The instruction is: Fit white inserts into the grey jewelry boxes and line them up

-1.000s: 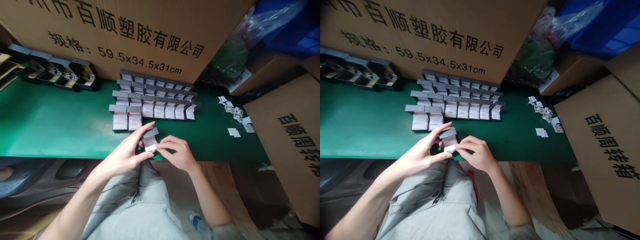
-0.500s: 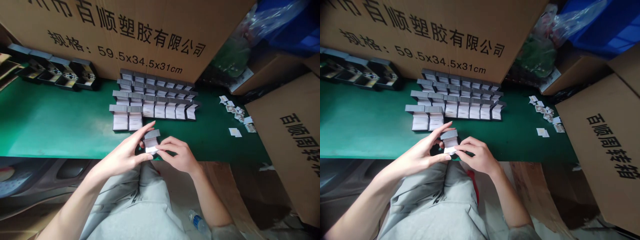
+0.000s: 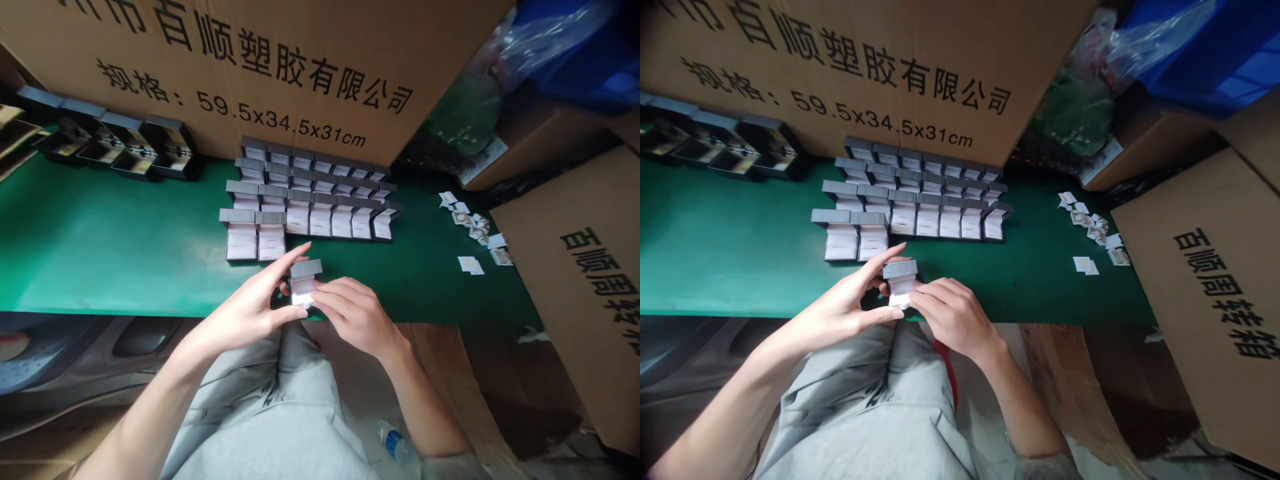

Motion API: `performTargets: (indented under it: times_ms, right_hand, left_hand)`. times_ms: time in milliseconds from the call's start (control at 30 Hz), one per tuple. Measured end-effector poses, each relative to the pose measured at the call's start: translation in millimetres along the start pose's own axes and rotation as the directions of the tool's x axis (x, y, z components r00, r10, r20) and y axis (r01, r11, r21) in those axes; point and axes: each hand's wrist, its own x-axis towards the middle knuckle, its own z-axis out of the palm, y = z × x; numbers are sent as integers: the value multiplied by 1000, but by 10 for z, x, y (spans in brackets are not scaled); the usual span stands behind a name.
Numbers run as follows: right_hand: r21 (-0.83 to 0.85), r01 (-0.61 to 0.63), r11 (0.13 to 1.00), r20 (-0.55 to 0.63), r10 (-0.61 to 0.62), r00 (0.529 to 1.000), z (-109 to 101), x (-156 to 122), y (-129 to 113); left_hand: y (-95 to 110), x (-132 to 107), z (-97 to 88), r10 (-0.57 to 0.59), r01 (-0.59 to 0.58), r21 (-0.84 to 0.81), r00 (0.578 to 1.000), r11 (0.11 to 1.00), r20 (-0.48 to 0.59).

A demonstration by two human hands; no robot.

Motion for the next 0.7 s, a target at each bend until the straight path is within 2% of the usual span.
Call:
performTargets:
  times_ms: [167,300,467,700]
  right_hand:
    - [-204,14,979,118,10,993,-98,88,-151]
    - [-147,7,989,150,15,989,-149,142,-125]
    - [-39,-85,996,69,87,994,-92,85,-56]
    - [-5,-153,988,-155,150,976,127,-19,-168]
  left_hand:
    - [8,1,-2,-26,27,-15,1000,1000,12]
    - [3,4,1,-23,23,-17,1000,1000,10]
    - [12,5,0,-36,36,-17,999,999,6]
    - [-27,16,-6,5,-5,-11,1000,1000,-12]
